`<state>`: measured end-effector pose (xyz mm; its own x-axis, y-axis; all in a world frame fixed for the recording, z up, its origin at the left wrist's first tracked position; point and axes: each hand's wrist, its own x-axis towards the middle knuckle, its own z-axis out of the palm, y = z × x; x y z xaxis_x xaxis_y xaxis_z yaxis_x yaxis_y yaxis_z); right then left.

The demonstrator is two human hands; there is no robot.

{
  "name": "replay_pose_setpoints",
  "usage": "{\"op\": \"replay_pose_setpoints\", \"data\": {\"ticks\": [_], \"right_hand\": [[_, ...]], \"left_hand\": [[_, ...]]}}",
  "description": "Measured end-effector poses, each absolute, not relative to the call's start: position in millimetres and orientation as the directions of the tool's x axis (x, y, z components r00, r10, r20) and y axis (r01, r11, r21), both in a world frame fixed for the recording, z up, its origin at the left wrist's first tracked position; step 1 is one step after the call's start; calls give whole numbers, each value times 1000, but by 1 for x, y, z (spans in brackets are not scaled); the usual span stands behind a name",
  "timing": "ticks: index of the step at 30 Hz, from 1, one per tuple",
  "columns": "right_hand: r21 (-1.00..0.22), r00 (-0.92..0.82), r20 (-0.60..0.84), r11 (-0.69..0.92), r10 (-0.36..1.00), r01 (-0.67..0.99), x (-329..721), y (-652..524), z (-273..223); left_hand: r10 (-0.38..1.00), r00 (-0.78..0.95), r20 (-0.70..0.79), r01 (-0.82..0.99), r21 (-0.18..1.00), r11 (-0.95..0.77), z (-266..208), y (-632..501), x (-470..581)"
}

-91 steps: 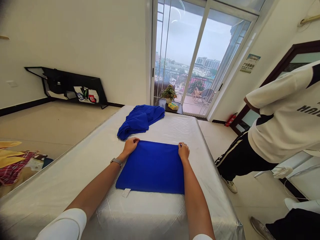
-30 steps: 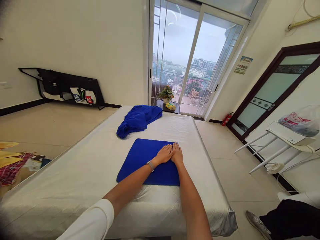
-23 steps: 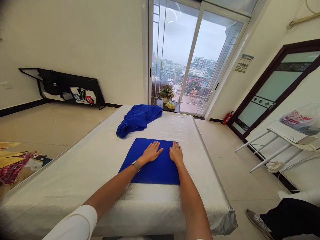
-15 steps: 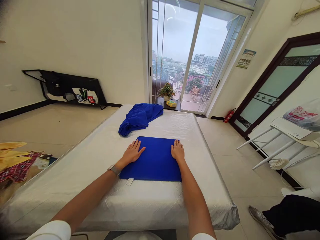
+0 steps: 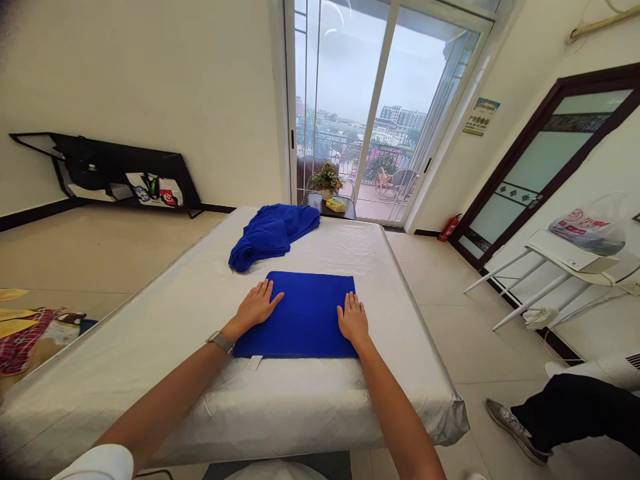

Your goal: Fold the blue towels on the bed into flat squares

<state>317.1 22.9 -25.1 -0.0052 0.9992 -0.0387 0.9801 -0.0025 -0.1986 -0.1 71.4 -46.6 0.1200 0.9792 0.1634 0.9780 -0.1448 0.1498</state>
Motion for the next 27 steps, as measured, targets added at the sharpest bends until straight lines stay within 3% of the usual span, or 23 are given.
{"op": "replay_pose_setpoints", "data": {"ticks": [4, 9, 12, 19, 27], "right_hand": [[-210, 1, -23, -5, 1000, 978, 317, 21, -29], [-178, -20, 14, 22, 1000, 984, 318, 22, -31], [-138, -53, 18, 55, 998, 989, 321, 20, -31], [-143, -39, 14, 41, 999, 989, 320, 19, -29], [-180, -1, -7, 0, 1000, 984, 316, 19, -27]], "left_hand": [[953, 166, 254, 965, 156, -210, -36, 64, 32], [843, 478, 249, 824, 206, -528, -31, 46, 127], [781, 576, 244, 740, 251, -624, -33, 37, 175], [785, 572, 236, 747, 245, -618, -37, 23, 157], [927, 350, 135, 909, 189, -371, -49, -7, 18]]}}
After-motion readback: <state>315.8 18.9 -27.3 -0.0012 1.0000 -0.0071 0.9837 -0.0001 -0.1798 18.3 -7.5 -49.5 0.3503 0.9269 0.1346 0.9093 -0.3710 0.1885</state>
